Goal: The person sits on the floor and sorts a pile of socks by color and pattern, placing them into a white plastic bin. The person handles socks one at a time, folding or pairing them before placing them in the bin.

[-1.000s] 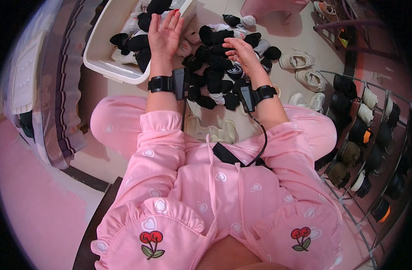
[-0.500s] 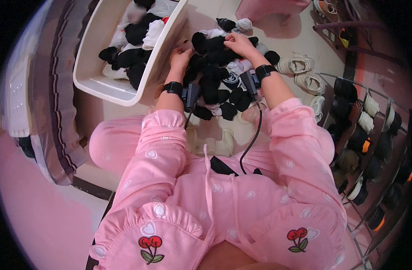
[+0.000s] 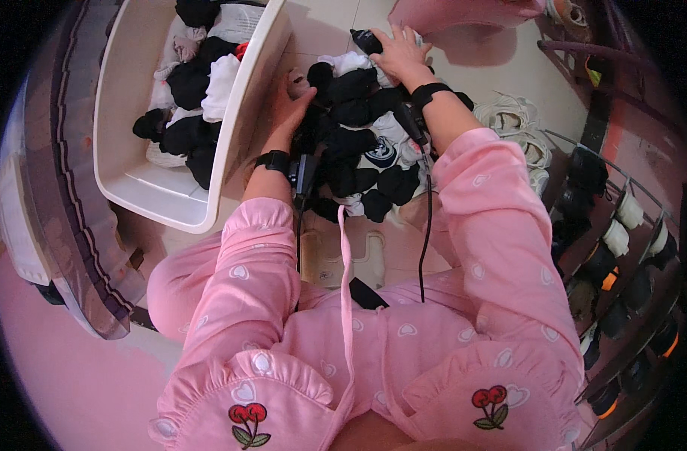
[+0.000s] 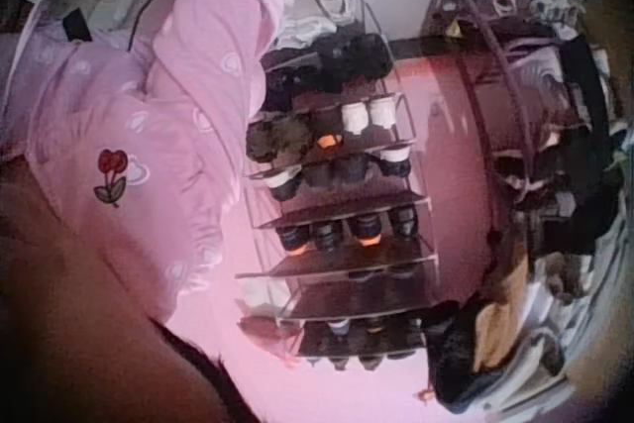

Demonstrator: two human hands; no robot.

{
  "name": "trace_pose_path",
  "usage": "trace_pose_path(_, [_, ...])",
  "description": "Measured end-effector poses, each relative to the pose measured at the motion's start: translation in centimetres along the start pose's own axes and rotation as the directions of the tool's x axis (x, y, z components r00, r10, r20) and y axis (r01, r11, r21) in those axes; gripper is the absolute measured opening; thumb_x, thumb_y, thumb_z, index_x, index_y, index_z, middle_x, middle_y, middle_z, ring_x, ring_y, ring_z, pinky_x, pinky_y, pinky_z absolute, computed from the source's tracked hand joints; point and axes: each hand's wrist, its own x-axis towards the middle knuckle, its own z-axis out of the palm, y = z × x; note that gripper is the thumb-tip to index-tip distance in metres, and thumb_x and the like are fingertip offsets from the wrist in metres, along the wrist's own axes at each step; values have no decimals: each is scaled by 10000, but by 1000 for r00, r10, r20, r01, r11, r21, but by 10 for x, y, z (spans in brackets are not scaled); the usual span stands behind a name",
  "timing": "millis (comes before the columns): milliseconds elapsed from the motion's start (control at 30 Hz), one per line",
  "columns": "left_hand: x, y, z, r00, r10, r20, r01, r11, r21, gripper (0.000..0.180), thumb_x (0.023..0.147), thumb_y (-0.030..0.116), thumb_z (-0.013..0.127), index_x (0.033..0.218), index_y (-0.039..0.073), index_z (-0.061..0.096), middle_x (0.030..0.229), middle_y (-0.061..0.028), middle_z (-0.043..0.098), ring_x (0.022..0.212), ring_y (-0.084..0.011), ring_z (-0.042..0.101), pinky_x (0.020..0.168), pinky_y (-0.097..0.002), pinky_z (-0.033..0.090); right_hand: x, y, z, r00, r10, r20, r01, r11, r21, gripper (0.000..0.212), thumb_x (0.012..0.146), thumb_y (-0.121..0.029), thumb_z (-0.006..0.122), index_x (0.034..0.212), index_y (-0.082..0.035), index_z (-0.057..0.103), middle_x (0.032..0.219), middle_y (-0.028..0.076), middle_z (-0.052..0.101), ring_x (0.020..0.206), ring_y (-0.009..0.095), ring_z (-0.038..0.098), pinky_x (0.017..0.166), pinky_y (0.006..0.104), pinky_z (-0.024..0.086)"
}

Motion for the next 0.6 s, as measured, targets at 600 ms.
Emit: trace_pose_path(600, [-19,-18,13,946,-314,85,324,892,-315,574,725,270,665,1203,-27,547,1179,-192,607,1096,-291,584,913,-356,457,-64,56,-4,946,304,115,-225,356,907,343,707,-180,700,998,-32,592,907,101,640,829,197,612,762,310,483])
